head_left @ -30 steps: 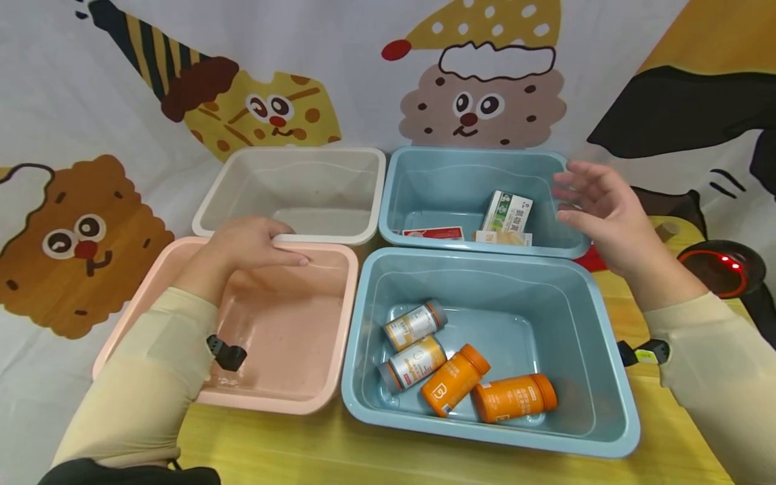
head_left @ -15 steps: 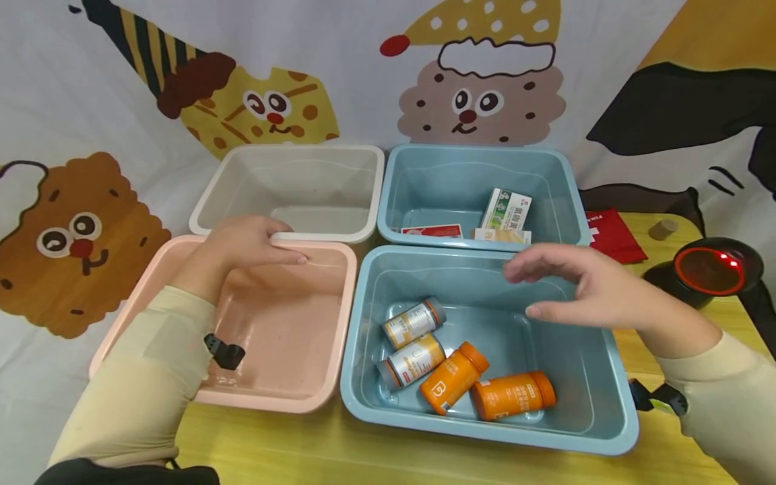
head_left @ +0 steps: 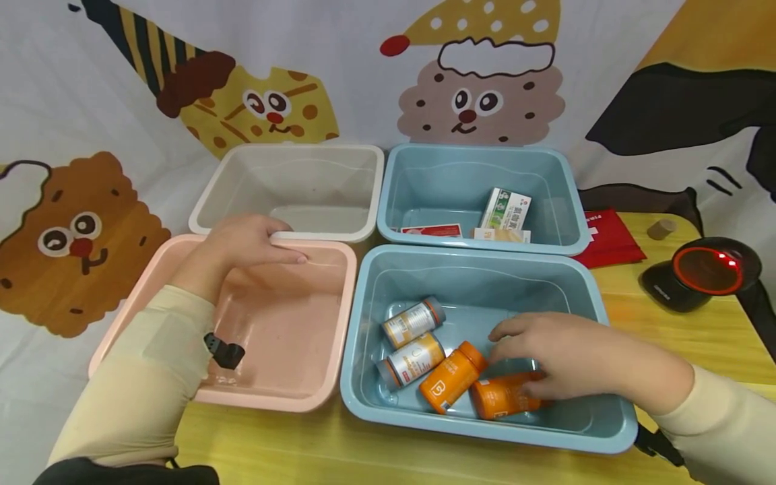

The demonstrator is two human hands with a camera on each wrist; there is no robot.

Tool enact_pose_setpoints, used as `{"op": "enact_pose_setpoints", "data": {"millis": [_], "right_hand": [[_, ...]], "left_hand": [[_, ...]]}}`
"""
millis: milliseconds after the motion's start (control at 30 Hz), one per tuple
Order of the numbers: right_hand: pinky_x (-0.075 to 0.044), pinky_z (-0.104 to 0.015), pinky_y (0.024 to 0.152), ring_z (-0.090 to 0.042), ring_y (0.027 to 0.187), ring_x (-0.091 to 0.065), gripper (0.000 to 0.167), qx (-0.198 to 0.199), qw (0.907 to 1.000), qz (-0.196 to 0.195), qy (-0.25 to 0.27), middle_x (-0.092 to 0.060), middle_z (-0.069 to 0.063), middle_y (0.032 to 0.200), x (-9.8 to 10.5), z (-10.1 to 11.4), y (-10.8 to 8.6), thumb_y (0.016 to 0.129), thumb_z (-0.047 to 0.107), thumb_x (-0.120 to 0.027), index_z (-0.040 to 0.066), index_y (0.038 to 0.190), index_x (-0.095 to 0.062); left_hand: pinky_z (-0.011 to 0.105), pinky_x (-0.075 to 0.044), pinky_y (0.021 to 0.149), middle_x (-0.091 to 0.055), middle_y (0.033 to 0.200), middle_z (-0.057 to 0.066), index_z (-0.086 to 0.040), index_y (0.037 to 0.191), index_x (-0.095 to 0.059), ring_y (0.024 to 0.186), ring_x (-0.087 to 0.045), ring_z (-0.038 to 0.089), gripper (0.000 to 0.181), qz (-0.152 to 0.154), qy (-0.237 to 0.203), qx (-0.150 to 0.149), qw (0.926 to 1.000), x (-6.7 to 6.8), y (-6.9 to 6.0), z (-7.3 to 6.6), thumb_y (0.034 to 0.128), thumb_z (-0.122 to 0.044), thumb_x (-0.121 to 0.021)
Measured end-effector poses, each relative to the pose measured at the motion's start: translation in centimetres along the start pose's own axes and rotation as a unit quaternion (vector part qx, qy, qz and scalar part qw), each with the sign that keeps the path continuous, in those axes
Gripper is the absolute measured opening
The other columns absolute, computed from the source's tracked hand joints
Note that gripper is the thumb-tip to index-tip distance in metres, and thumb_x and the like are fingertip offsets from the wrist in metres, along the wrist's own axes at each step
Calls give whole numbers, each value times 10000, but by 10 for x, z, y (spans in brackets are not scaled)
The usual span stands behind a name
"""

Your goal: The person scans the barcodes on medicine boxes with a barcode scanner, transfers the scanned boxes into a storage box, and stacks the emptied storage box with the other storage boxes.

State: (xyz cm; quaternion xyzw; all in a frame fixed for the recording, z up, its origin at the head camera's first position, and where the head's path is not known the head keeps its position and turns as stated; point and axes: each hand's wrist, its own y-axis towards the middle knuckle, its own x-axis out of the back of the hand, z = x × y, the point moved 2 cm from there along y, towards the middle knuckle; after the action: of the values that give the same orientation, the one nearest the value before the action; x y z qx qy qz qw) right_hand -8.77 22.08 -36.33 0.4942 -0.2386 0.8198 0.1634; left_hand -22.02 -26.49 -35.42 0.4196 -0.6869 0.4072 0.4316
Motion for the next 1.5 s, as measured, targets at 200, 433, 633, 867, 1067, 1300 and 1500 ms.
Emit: {"op": "enact_pose_setpoints", "data": {"millis": [200,433,633,867,1067,1300,1500], "right_hand": [[-598,-436,886,-111,966,-640,531,-264,9974,663,83,-704,110,1183,-18,6,9,751,245,-969,264,1241,-765],[-566,-445,914,-101,877,-583,595,-1637,9654,1824,889,-655,202,1050,-29,1,9,745,183,-975,388,1225,-690],[-539,-360,787,-128,790,-583,607,-2024,9449,2308,1138,-613,146,921,-34,-1,9,804,136,-928,381,1206,-544],[-565,-418,903,-132,823,-579,700,-2057,9367,2560,1216,-611,136,947,-37,-2,9,827,98,-915,386,1290,-475],[-544,-455,959,-131,878,-563,682,-1960,9419,2508,1070,-616,169,1004,-34,-3,8,791,58,-933,382,1264,-562],[-563,-475,930,-170,859,-558,613,-1921,9443,2608,582,-556,110,992,-34,-2,10,776,61,-943,313,1225,-608],[-555,-454,947,-162,861,-553,598,-1864,9405,2786,563,-561,82,981,-36,0,8,822,4,-891,266,1236,-548]], "left_hand": [[494,-504,823,-725,946,-35,-243,1042,-780,879,-627,243,632,-54,64,-62,9999,1,0,0,773,-815,-775],[483,-500,817,-725,934,-42,-249,1034,-780,870,-629,239,617,-82,110,-71,9999,-1,0,1,780,-811,-773],[477,-497,807,-724,937,-39,-255,1029,-779,866,-629,240,607,-53,121,-75,9999,-2,1,2,782,-809,-773],[476,-494,803,-722,933,-47,-249,1028,-775,862,-629,228,592,-51,114,-166,9998,-2,1,2,788,-790,-784],[468,-493,795,-723,928,-52,-257,1007,-770,848,-632,221,593,-105,186,-195,9996,-1,3,2,779,-804,-780],[466,-493,794,-720,921,-56,-254,1001,-768,855,-630,215,588,-80,184,-210,9996,-1,1,2,786,-802,-776],[480,-501,807,-722,930,-51,-253,1017,-771,864,-630,222,606,-53,158,-176,9997,0,2,1,783,-811,-770]]}}
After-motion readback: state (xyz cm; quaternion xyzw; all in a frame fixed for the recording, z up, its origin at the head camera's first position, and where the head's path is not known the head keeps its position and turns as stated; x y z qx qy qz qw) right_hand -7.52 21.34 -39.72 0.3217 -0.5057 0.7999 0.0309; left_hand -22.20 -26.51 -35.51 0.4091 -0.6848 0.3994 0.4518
